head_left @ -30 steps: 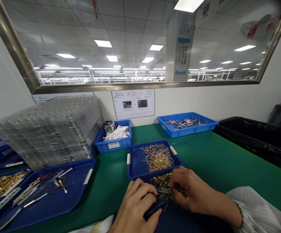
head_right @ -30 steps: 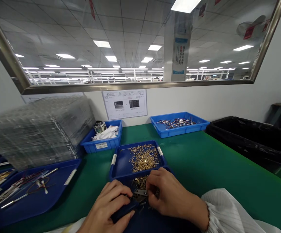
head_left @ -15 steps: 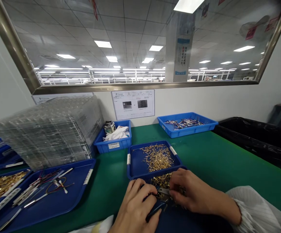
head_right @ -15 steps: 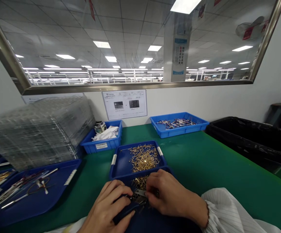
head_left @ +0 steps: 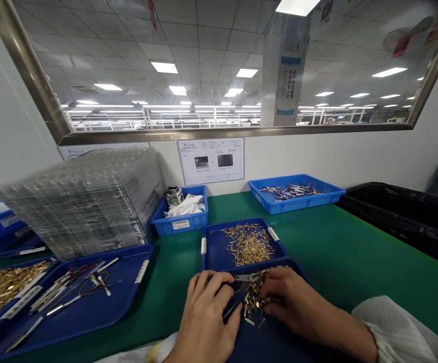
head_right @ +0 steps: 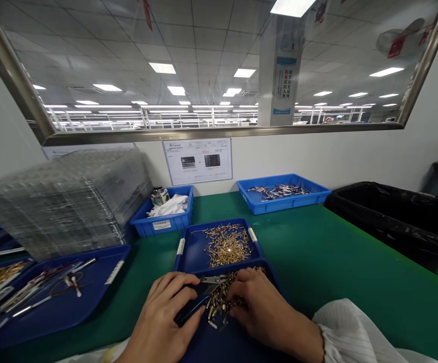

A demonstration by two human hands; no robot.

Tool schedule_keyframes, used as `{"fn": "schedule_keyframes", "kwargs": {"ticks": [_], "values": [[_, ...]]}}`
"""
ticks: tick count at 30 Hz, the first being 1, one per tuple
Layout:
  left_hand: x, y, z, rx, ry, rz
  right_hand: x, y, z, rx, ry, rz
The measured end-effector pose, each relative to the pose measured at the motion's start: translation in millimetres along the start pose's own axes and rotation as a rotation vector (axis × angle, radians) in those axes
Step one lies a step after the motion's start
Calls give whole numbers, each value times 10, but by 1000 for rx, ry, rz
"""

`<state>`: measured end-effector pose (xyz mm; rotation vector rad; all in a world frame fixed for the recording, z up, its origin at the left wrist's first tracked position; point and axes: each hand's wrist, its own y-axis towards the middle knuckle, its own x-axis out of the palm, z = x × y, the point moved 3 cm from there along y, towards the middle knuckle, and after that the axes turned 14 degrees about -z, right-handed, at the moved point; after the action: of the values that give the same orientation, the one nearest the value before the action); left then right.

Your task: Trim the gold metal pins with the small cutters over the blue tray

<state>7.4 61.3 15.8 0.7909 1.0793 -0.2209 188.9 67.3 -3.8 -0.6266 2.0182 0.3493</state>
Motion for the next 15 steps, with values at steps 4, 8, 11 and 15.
{"fn": "schedule_keyframes", "kwargs": {"ticks": [4,8,11,15], "values": [[-7,1,1,-2,-1,-6,26,46,45,-28,45,49],[8,3,-15,5,-8,-59,11,63,60,-82,102,96],[32,-1,-17,30,-40,-71,-3,58,52,-88,144,159],[69,-15,0,68,-115,-72,-23,42,26,-107,204,227]]}}
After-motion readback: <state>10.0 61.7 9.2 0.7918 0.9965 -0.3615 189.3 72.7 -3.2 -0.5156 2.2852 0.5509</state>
